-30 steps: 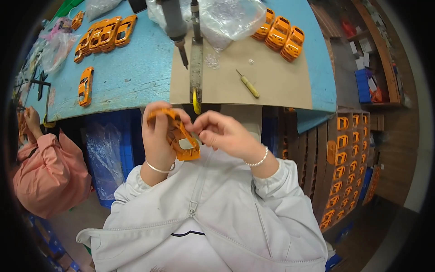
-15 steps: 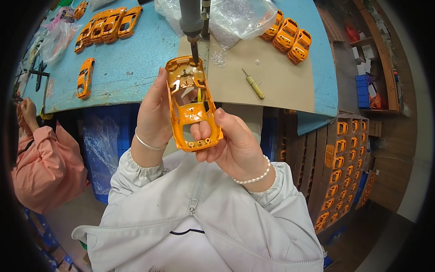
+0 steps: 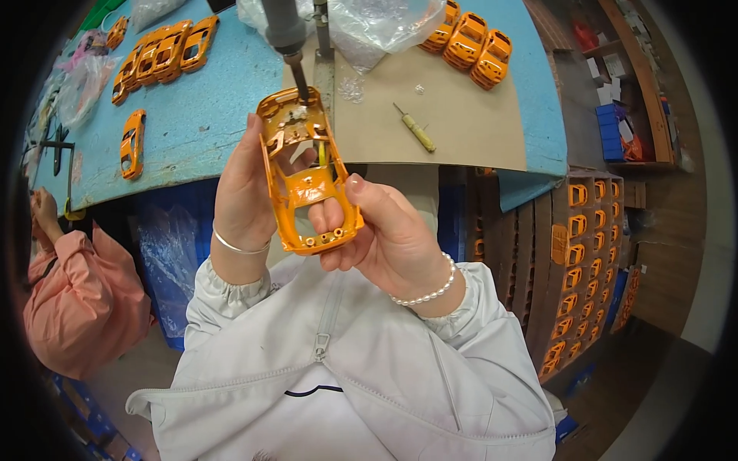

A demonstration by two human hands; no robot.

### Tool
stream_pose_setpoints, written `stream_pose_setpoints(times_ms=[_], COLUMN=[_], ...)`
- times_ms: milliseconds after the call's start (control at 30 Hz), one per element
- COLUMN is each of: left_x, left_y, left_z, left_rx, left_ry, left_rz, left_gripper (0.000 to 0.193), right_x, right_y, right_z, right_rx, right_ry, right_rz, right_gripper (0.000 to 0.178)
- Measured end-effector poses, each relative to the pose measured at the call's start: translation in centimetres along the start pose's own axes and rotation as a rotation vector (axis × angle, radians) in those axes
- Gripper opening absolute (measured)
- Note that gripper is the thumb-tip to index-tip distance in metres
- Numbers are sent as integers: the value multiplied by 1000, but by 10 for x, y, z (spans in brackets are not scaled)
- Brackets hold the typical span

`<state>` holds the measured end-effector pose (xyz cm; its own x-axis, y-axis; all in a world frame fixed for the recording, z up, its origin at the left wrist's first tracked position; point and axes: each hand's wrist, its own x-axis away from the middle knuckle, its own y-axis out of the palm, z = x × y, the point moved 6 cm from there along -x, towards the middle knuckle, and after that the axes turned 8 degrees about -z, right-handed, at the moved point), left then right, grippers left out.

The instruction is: Assembling yellow toy cars using an electric screwdriver on a production line.

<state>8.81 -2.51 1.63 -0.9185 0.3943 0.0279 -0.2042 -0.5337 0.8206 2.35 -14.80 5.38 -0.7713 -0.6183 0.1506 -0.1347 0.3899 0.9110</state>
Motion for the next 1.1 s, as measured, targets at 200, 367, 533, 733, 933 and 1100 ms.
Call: stream_pose_setpoints(times_ms=[200, 367, 533, 733, 933, 1100], left_x=[9, 32, 41, 33, 43, 65], left_y=[11, 5, -86, -124, -76, -16], left_z=[-10, -19, 97, 170, 170, 108], left_rx=[110, 201, -1005, -2428, -2687, -2071], left_ry=[-68, -158, 212, 173, 777, 840], left_rz=[49, 16, 402, 901, 989, 332], left_gripper=[47, 50, 48, 39, 29, 30], right_x=[1, -1, 9, 19, 6, 31], right_y=[-14, -29, -71, -104, -133, -78], right_z=[3, 7, -110, -230, -261, -237], right_rx=[-11, 247, 1521, 2534, 2448, 2325], right_ry=[23, 203, -240, -686, -438, -739], right_rz=[1, 128, 415, 979, 909, 750], right_gripper=[42, 37, 21, 37, 42, 44])
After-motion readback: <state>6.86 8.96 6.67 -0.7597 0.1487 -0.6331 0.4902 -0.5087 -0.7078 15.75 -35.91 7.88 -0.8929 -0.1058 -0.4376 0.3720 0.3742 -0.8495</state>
